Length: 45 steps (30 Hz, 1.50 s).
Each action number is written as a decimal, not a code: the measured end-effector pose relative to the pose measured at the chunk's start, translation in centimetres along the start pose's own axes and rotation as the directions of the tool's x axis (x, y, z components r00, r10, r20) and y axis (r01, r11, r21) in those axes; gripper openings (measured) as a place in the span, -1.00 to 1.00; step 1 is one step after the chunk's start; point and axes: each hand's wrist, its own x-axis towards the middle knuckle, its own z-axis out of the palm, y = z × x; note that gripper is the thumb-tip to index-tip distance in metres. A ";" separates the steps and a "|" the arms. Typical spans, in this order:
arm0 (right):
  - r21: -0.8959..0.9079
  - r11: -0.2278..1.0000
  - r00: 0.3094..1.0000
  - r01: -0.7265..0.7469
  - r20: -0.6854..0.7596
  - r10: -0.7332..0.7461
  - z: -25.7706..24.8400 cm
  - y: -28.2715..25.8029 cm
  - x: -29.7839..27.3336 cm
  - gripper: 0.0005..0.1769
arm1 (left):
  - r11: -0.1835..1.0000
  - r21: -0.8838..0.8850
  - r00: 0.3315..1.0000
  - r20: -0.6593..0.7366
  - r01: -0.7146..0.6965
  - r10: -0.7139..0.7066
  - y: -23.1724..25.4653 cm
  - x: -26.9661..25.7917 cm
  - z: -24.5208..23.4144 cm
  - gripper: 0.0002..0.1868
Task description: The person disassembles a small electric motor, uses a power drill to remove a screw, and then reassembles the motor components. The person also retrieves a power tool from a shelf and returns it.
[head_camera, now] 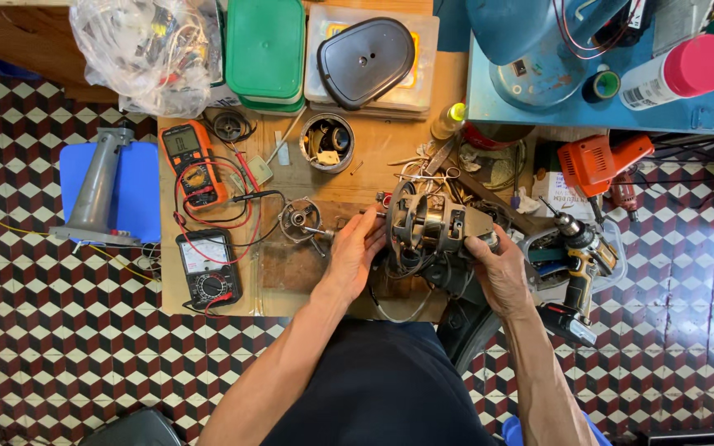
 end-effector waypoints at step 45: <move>0.040 0.994 0.988 -0.101 -0.112 0.105 -1.3 0.2 4.8 -0.22 | 0.999 -0.007 0.999 0.021 0.033 -0.033 -0.1 1.6 0.9 -0.67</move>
